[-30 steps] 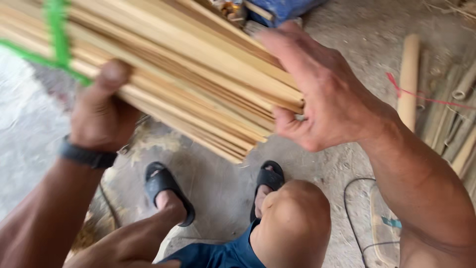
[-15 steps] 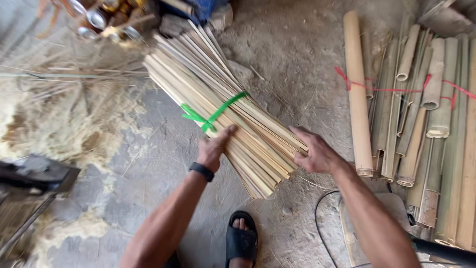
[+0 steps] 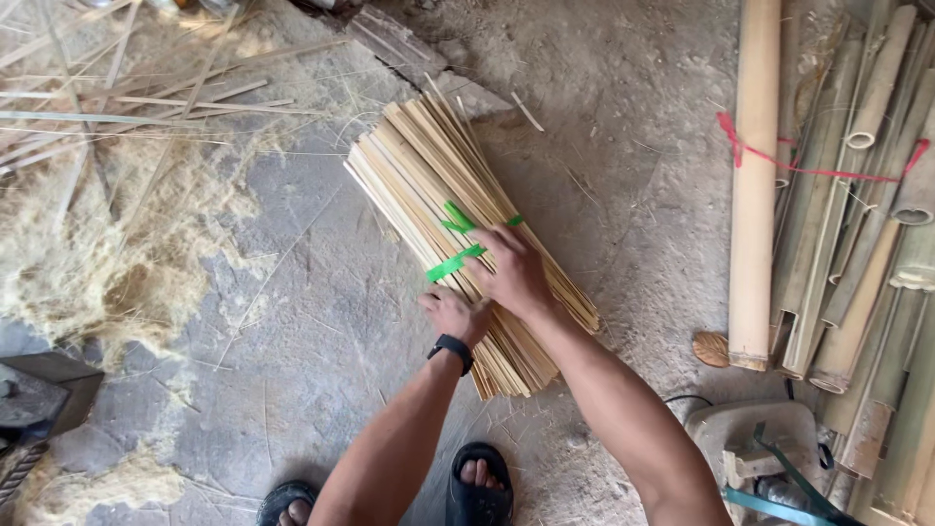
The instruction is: The person sits on the floor and uses a stationary circular saw to cut the ends of bamboo strips. They feed the strips one by one into the blade, collect the cut pieces, and bundle them with a green plastic tie.
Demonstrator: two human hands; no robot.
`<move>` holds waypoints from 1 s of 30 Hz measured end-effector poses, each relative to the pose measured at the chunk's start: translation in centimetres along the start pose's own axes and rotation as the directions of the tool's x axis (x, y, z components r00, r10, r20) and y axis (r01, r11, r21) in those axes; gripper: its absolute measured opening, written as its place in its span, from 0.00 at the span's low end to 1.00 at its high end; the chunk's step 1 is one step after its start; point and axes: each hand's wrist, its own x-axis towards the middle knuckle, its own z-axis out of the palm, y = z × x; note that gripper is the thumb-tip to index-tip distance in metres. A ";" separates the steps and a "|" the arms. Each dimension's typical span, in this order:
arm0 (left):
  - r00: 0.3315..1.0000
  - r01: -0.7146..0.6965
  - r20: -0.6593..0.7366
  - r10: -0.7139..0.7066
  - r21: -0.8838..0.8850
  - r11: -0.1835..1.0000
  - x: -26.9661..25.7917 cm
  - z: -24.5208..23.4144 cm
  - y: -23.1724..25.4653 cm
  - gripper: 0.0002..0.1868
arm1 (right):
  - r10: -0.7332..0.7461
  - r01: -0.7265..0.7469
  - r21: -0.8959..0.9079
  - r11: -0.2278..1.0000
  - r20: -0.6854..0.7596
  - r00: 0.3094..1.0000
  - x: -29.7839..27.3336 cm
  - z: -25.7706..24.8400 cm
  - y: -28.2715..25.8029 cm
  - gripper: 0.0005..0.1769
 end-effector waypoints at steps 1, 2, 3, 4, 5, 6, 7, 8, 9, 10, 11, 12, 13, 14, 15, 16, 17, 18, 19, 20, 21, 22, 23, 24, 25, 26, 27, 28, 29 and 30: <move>1.000 0.008 0.009 -0.008 -0.006 1.000 0.1 0.1 -0.1 0.66 | -0.107 0.101 -0.101 0.990 -0.053 0.993 1.4 0.7 -0.5 0.21; 1.000 0.018 0.018 -0.018 -0.012 1.000 0.1 0.1 -0.1 0.66 | -0.086 0.076 -0.157 0.985 -0.060 0.994 2.6 1.4 -0.7 0.18; 0.999 0.028 0.027 -0.027 -0.018 0.999 0.1 -0.1 -0.1 0.67 | -0.065 0.049 -0.212 0.976 -0.069 0.995 3.7 2.3 -0.9 0.15; 0.998 0.034 0.050 -0.033 -0.017 0.999 0.0 -0.5 0.2 0.68 | -0.045 0.022 -0.267 0.963 -0.078 0.996 4.4 3.1 -0.9 0.13; 0.997 0.040 0.073 -0.039 -0.015 0.999 -0.1 -1.1 0.5 0.69 | -0.076 0.054 -0.284 0.957 -0.069 0.995 4.6 3.6 -0.9 0.10; 0.994 0.042 0.099 -0.040 -0.016 0.999 -0.2 -1.8 1.1 0.70 | -0.107 0.084 -0.305 0.949 -0.062 0.992 4.9 3.7 -0.5 0.08; 0.983 0.094 0.157 -0.093 0.002 0.996 -0.3 -2.6 1.8 0.72 | -0.138 0.113 -0.325 0.939 -0.054 0.989 5.2 3.5 -0.2 0.06; 0.964 0.146 0.219 -0.148 0.024 0.989 -0.4 -3.3 2.4 0.74 | 0.019 -0.024 -0.154 0.988 -0.035 0.999 5.4 3.0 0.1 0.07; 0.939 0.197 0.278 -0.203 0.050 0.979 -0.5 -4.1 3.0 0.76 | 0.170 -0.170 0.017 0.985 0.011 0.985 5.9 2.2 0.1 0.08; 0.941 0.202 0.272 -0.202 0.028 0.979 -1.0 -4.7 3.3 0.77 | 0.314 -0.324 0.175 0.930 0.085 0.946 5.8 1.0 -0.1 0.10; 0.943 0.207 0.266 -0.201 0.005 0.978 -1.4 -5.3 3.5 0.78 | 0.328 -0.342 0.329 0.880 0.100 0.939 5.5 -0.9 -0.3 0.11; 0.947 0.203 0.258 -0.191 -0.020 0.979 -1.3 -5.5 4.0 0.78 | 0.339 -0.347 0.472 0.810 0.106 0.935 5.7 -3.2 -0.5 0.12; 0.953 0.181 0.255 -0.164 -0.046 0.982 -1.2 -5.6 4.2 0.77 | 0.282 -0.258 0.605 0.753 0.058 0.958 5.9 -5.3 -1.1 0.11; 0.957 0.168 0.251 -0.146 -0.069 0.983 -1.6 -5.5 4.0 0.75 | 0.231 -0.167 0.722 0.672 0.009 0.973 5.5 -7.3 -2.1 0.10; 0.961 0.155 0.247 -0.128 -0.093 0.984 -2.0 -5.2 3.8 0.74 | 0.188 -0.070 0.817 0.572 -0.047 0.981 5.2 -8.8 -3.5 0.09; 0.960 0.149 0.246 -0.134 -0.042 0.988 -1.8 -4.9 3.5 0.76 | 0.136 -0.088 0.801 0.592 0.008 0.991 4.9 -9.1 -5.5 0.09; 0.960 0.142 0.244 -0.140 0.009 0.990 -1.7 -4.4 3.2 0.77 | 0.085 -0.102 0.784 0.612 0.063 0.994 4.5 -8.8 -7.7 0.09; 0.960 0.137 0.240 -0.146 0.055 0.989 -1.6 -3.8 3.2 0.79 | 0.029 -0.113 0.764 0.635 0.123 0.992 4.5 -8.6 -9.6 0.09; 0.970 0.121 0.210 -0.125 0.035 0.992 -1.2 -3.4 3.1 0.73 | -0.056 -0.042 0.812 0.582 0.092 0.994 4.8 -8.5 -11.1 0.10; 0.976 0.115 0.184 -0.117 0.019 0.993 -0.9 -3.0 2.6 0.67 | -0.136 0.013 0.855 0.518 0.067 0.988 5.0 -7.9 -12.2 0.10; 0.982 0.110 0.156 -0.109 0.002 0.994 -0.8 -2.8 2.1 0.62 | -0.213 0.063 0.893 0.446 0.037 0.976 5.3 -7.6 -12.7 0.11; 0.968 0.155 0.210 -0.140 -0.057 0.986 -0.3 -3.0 1.8 0.70 | -0.199 0.148 0.787 0.599 -0.033 0.979 6.4 -7.7 -12.3 0.11; 0.950 0.202 0.264 -0.167 -0.112 0.973 0.2 -3.6 1.3 0.77 | -0.197 0.217 0.647 0.731 -0.104 0.975 8.0 -7.8 -11.2 0.12; 0.928 0.250 0.321 -0.190 -0.157 0.955 0.4 -4.2 1.0 0.85 | -0.201 0.263 0.480 0.837 -0.178 0.963 8.7 -8.0 -9.9 0.13; 0.927 0.262 0.314 -0.207 -0.144 0.954 0.1 -4.3 1.0 0.85 | -0.197 0.206 0.301 0.931 -0.058 0.979 8.2 -7.9 -8.5 0.12; 0.928 0.271 0.301 -0.220 -0.141 0.952 0.0 -4.6 1.4 0.85 | -0.177 0.171 0.100 0.980 0.060 0.982 7.9 -7.7 -7.1 0.11; 0.929 0.281 0.288 -0.233 -0.137 0.950 -0.1 -4.8 1.7 0.85 | -0.131 0.151 -0.110 0.983 0.169 0.977 7.5 -6.8 -5.9 0.11; 0.929 0.290 0.272 -0.251 -0.112 0.951 -0.3 -5.0 1.9 0.84 | -0.206 0.232 -0.167 0.958 0.159 0.966 6.3 -5.3 -4.9 0.13; 0.929 0.299 0.255 -0.269 -0.086 0.950 -0.6 -5.0 1.9 0.84 | -0.280 0.310 -0.225 0.924 0.154 0.948 4.8 -3.9 -4.0 0.15; 0.925 0.313 0.243 -0.291 -0.059 0.948 -1.1 -4.7 1.9 0.84 | -0.350 0.382 -0.281 0.880 0.159 0.923 3.5 -2.7 -3.0 0.18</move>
